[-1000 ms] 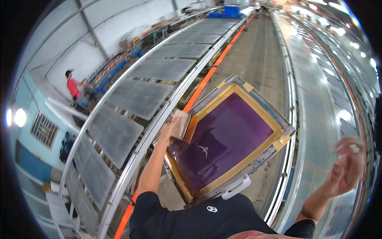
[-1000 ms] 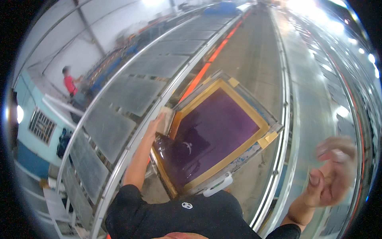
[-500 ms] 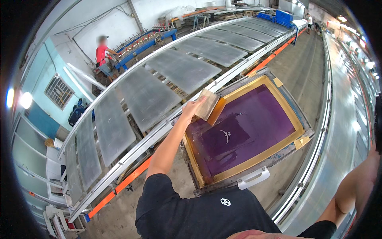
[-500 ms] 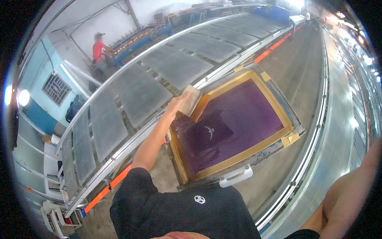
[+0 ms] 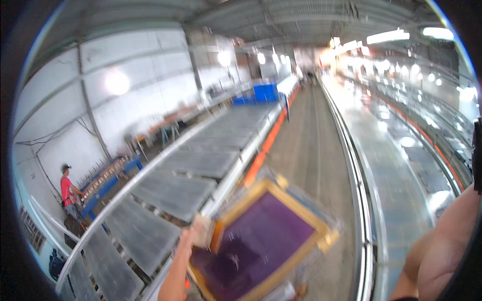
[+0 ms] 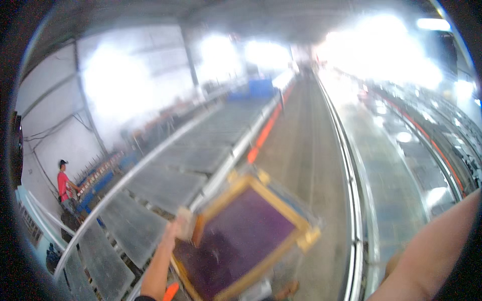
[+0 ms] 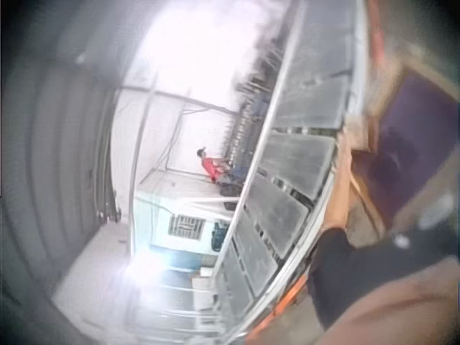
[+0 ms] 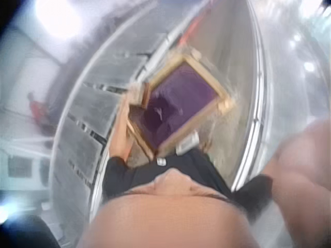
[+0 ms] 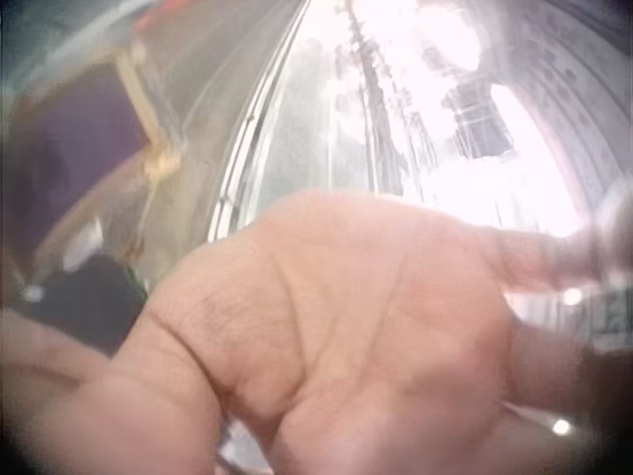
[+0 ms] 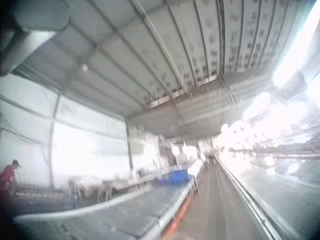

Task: The person uses a squeegee to spread purple ink across a screen printing frame, then moves the frame to a workbench. They continue spreading ink and later pour more ink from a container onto the screen, using the squeegee to distribute it.

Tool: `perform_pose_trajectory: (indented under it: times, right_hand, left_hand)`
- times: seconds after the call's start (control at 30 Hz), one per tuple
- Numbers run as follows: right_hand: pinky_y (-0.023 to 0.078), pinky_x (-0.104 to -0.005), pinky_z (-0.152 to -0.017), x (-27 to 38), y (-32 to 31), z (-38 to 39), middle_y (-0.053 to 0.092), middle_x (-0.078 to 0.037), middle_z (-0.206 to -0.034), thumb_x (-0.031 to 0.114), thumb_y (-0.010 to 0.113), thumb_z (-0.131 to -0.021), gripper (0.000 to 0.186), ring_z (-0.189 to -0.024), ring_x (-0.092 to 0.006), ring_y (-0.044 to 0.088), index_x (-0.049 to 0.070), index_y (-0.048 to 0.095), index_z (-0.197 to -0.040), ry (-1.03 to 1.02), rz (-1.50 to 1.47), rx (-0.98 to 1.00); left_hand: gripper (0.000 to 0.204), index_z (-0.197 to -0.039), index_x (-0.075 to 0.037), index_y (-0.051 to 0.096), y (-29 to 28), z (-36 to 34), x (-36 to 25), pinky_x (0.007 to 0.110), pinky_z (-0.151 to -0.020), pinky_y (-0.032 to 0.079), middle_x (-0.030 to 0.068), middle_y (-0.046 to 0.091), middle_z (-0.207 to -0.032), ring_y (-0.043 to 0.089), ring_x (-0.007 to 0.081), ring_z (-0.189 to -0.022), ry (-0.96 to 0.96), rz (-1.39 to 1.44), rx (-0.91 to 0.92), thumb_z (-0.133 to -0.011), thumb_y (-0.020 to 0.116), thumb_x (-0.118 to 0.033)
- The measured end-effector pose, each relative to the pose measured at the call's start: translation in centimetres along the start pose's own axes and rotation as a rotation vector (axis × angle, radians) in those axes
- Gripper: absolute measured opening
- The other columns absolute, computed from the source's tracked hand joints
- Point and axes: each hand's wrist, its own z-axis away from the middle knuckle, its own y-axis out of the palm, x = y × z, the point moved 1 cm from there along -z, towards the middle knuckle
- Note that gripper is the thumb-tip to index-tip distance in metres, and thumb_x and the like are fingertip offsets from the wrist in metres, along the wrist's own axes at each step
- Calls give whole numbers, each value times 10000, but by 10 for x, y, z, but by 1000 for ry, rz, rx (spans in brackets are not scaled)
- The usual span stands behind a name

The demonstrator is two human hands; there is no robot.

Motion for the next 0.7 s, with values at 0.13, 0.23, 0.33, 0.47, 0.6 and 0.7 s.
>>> perform_pose_trajectory:
  times: [0.13, 0.23, 0.33, 0.47, 0.6, 0.7]
  right_hand:
    - [442, -398, -931, -110, 58, 9, 645, -182, -1132, 112, 648, -950, 290, -1043, -265, 604, -31, 630, -1202, -43, -37, -108]
    - [443, -406, -952, -179, 87, 5, 648, -181, -1148, 108, 644, -951, 286, -1063, -269, 609, -30, 632, -1201, -114, 26, -155]
    - [445, -414, -973, -252, 132, 17, 652, -181, -1165, 105, 641, -953, 283, -1082, -273, 614, -30, 634, -1201, -162, 87, -169]
    - [446, -424, -1001, -356, 210, 66, 657, -181, -1187, 100, 636, -955, 278, -1108, -279, 621, -30, 637, -1200, -122, 234, -259]
    - [448, -435, -1030, -483, 349, 200, 661, -180, -1209, 95, 632, -957, 273, -1134, -285, 628, -30, 640, -1200, 441, 377, -151]
    - [494, -416, -1000, -515, 426, 432, 658, -186, -1274, 28, 560, -997, 300, -1167, -306, 638, -17, 623, -1288, 1214, 46, 163]
  left_hand:
    - [595, -1085, 1, 734, 25, -62, 27, 360, -893, 502, 88, 735, -1012, 686, 200, -949, -167, 126, 67, -878, 727, -557]
    - [524, -1057, 0, 740, 81, -110, 21, 315, -834, 512, 50, 729, -998, 685, 156, -895, -55, 70, -79, -900, 736, -500]
    - [583, -1223, 26, 680, 145, -164, 16, 346, -919, 495, 87, 706, -1146, 671, 188, -1024, -242, 132, 139, -942, 685, -485]
    - [551, -1196, 23, 690, 234, -253, 2, 353, -907, 494, 86, 699, -1129, 666, 188, -1020, -164, 96, 54, -938, 688, -464]
    - [632, -1006, 8, 756, 278, -355, 19, 294, -865, 471, 53, 693, -952, 617, 137, -911, -212, 49, -31, -835, 751, -600]
    - [810, -1078, 81, 722, 360, -427, -13, 333, -941, 466, 129, 691, -1039, 622, 217, -1000, -215, 3, 20, -796, 735, -678]
